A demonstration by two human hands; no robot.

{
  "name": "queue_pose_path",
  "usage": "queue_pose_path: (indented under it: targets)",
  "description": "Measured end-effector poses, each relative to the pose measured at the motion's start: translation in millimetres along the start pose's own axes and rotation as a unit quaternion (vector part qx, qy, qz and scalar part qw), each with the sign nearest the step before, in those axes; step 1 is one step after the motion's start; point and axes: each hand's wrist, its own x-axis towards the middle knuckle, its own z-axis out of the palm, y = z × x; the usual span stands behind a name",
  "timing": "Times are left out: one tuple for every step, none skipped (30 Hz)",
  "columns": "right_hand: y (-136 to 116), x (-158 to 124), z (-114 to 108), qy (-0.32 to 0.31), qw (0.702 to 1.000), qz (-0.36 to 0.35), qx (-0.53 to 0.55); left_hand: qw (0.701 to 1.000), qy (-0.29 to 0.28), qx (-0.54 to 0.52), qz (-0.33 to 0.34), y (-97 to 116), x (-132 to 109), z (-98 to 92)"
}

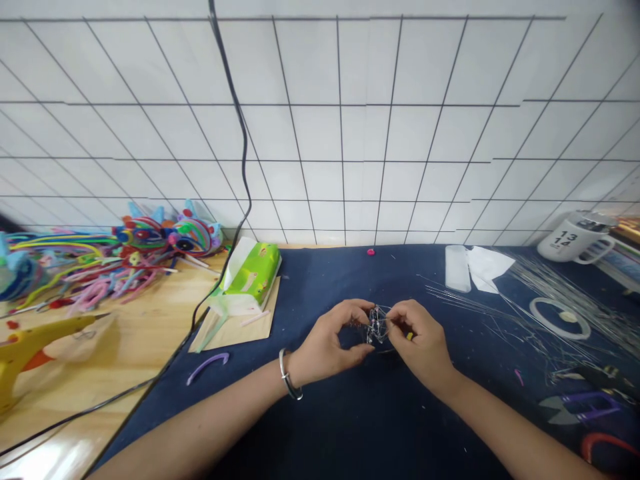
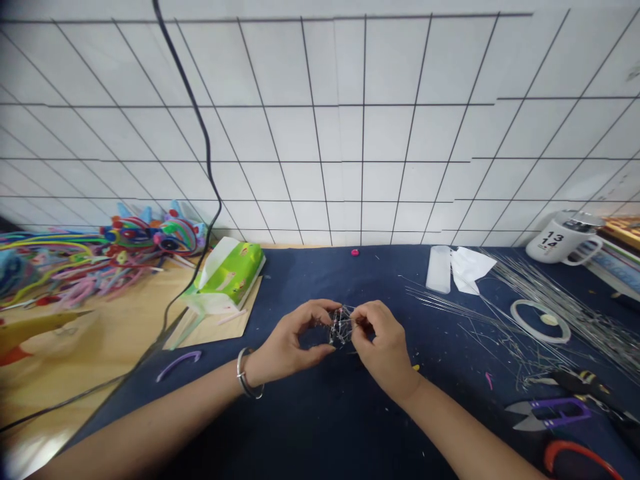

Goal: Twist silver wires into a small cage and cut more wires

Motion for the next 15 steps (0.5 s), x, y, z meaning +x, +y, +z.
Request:
queue_pose_path:
  targets:
    - [1.5, 0.2, -1.4, -0.002, 1.0, 0.017, 0.01, 1.0, 0.005, -0.005, 0.0, -0.5, 0.3, -1.6]
    - [3.3, 0.5, -2.8, -0.006, 0.999, 0.039, 0.025, 1.0, 0.011, -0.015, -0.001, -1.5, 0.6, -3.4]
    - [5.3, 0.7, -4.2, -0.01, 0.997, 0.062, 0.044, 0.999, 0.016, -0.028, 0.0, -2.7, 0.9, -5.2]
    - [7.4, 0.9, -5.3, -0.016, 0.994, 0.084, 0.067, 0.999, 0.02, -0.044, 0.0, -4.2, 1.2, -6.9]
    - [9.4, 1.1, -6.1, -0.021, 0.99, 0.101, 0.091, 0.998, 0.022, -0.06, 0.001, -5.7, 1.5, -8.3]
    - [11.1, 1.2, -6.4, -0.027, 0.987, 0.112, 0.115, 0.997, 0.021, -0.074, 0.001, -7.2, 1.6, -9.4]
    - [12.6, 1.2, -6.5, -0.031, 0.983, 0.118, 0.136, 0.996, 0.019, -0.085, 0.001, -8.4, 1.7, -10.2]
    - [13.9, 1.1, -6.3, -0.034, 0.98, 0.122, 0.152, 0.996, 0.017, -0.09, 0.0, -9.4, 1.6, -10.6]
    - [14.8, 1.1, -5.9, -0.037, 0.978, 0.125, 0.164, 0.996, 0.015, -0.093, -0.002, -10.1, 1.5, -10.8]
    - [15.5, 1.1, -5.5, -0.04, 0.976, 0.127, 0.172, 0.995, 0.014, -0.095, -0.004, -10.6, 1.3, -10.8]
    - [16.0, 1.2, -5.2, -0.043, 0.975, 0.129, 0.178, 0.995, 0.013, -0.097, -0.007, -10.8, 1.1, -10.8]
    - [16.4, 1.4, -4.9, -0.046, 0.974, 0.131, 0.181, 0.995, 0.013, -0.099, -0.011, -10.9, 1.0, -10.7]
    - [16.6, 1.6, -4.8, -0.047, 0.973, 0.132, 0.183, 0.995, 0.014, -0.101, -0.014, -11.0, 0.9, -10.7]
    - [16.7, 1.7, -4.8, -0.049, 0.973, 0.132, 0.184, 0.994, 0.016, -0.104, -0.016, -11.1, 0.8, -10.7]
    - [16.7, 1.9, -5.0, -0.051, 0.973, 0.132, 0.181, 0.994, 0.017, -0.107, -0.017, -11.1, 0.7, -10.7]
